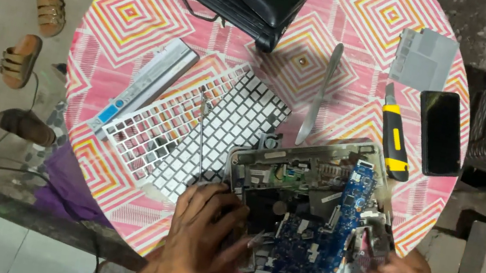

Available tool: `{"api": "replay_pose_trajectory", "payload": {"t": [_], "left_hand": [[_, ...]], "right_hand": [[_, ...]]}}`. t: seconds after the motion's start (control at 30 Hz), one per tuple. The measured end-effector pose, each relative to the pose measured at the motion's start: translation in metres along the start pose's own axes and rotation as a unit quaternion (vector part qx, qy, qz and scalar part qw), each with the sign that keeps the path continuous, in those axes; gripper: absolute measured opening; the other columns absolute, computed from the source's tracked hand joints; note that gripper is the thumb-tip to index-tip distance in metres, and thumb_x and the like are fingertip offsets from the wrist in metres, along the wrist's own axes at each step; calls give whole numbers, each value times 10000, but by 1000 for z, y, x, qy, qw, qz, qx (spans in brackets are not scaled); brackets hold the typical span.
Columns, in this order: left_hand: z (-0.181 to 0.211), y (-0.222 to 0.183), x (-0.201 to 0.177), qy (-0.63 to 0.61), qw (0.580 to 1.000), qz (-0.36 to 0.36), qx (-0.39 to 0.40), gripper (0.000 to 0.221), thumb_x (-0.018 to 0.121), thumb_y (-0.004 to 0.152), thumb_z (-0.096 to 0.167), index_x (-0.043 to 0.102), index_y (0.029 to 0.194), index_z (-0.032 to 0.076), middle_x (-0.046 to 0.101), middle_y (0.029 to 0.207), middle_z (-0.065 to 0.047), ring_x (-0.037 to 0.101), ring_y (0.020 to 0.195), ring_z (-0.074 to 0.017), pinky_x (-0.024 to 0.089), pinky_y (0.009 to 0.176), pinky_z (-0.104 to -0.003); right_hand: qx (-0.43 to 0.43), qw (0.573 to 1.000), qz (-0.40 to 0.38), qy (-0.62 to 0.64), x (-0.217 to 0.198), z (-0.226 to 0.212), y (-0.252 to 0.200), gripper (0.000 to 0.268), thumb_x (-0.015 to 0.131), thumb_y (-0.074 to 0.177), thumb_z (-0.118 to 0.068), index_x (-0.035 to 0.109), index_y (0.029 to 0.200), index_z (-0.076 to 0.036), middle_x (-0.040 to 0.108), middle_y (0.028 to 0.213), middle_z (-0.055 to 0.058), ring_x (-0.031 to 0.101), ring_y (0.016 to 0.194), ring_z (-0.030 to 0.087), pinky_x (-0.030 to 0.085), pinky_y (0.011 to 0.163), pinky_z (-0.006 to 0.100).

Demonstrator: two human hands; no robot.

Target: The person is disassembling and repairing a laptop on a workbench, involving the removal of the motherboard and keyboard.

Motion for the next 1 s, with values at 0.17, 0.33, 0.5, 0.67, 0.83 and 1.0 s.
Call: {"api": "replay_pose_trajectory", "payload": {"t": [0.17, 0.33, 0.5, 0.67, 0.83, 1.0], "left_hand": [[12, 9, 35, 55, 997, -52, 16, 350, 657, 918, 450, 691, 1051, 128, 625, 1075, -74, 545, 1109, -320, 357, 978, -520], [31, 25, 47, 28, 997, -52, 47, 254, 616, 950, 306, 649, 975, 56, 596, 1029, -97, 531, 1033, -336, 364, 956, -505], [28, 27, 48, -101, 993, -6, -58, 189, 654, 894, 325, 625, 834, 148, 607, 963, -26, 578, 940, -240, 341, 855, -427], [32, 16, 73, -144, 982, -81, -94, 250, 617, 912, 392, 535, 845, 165, 625, 845, -15, 597, 825, -255, 363, 751, -411], [26, 14, 83, -227, 941, -148, -201, 246, 690, 864, 380, 565, 786, 184, 628, 683, 14, 603, 646, -182, 432, 616, -363], [26, 17, 83, -317, 907, -95, -261, 337, 775, 815, 258, 647, 1111, 161, 725, 681, 44, 660, 643, -77, 504, 623, -300]], "right_hand": [[138, 989, -44, 4, 34, -14, -31, 404, 804, 789, -225, 723, 1178, -153, 710, 902, 22, 632, 709, 161, 488, 646, 289], [131, 987, -60, 72, 53, -2, -35, 615, 875, 627, -193, 704, 1216, -159, 781, 919, -33, 566, 543, 90, 510, 652, 233], [-30, 994, -64, 86, 74, -6, -28, 502, 851, 721, -264, 695, 1179, -129, 642, 840, -6, 555, 665, 117, 496, 637, 266], [-48, 989, -67, 120, 69, -2, -33, 479, 815, 761, -251, 673, 1194, -104, 651, 864, 11, 580, 677, 130, 510, 671, 276], [-106, 968, -103, 204, 43, 0, -21, 354, 784, 773, -267, 741, 1099, -135, 737, 1032, 35, 720, 934, 156, 538, 809, 278], [-8, 997, 27, 74, 20, 34, 25, 355, 628, 957, -285, 663, 1214, -42, 678, 1076, 100, 619, 930, 234, 480, 819, 378]]}}
Point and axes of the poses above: each hand's wrist, its own y-axis towards the middle knuckle, its own x-axis out of the palm, z = x × y, the point moved 5 cm from there along y, towards the middle knuckle
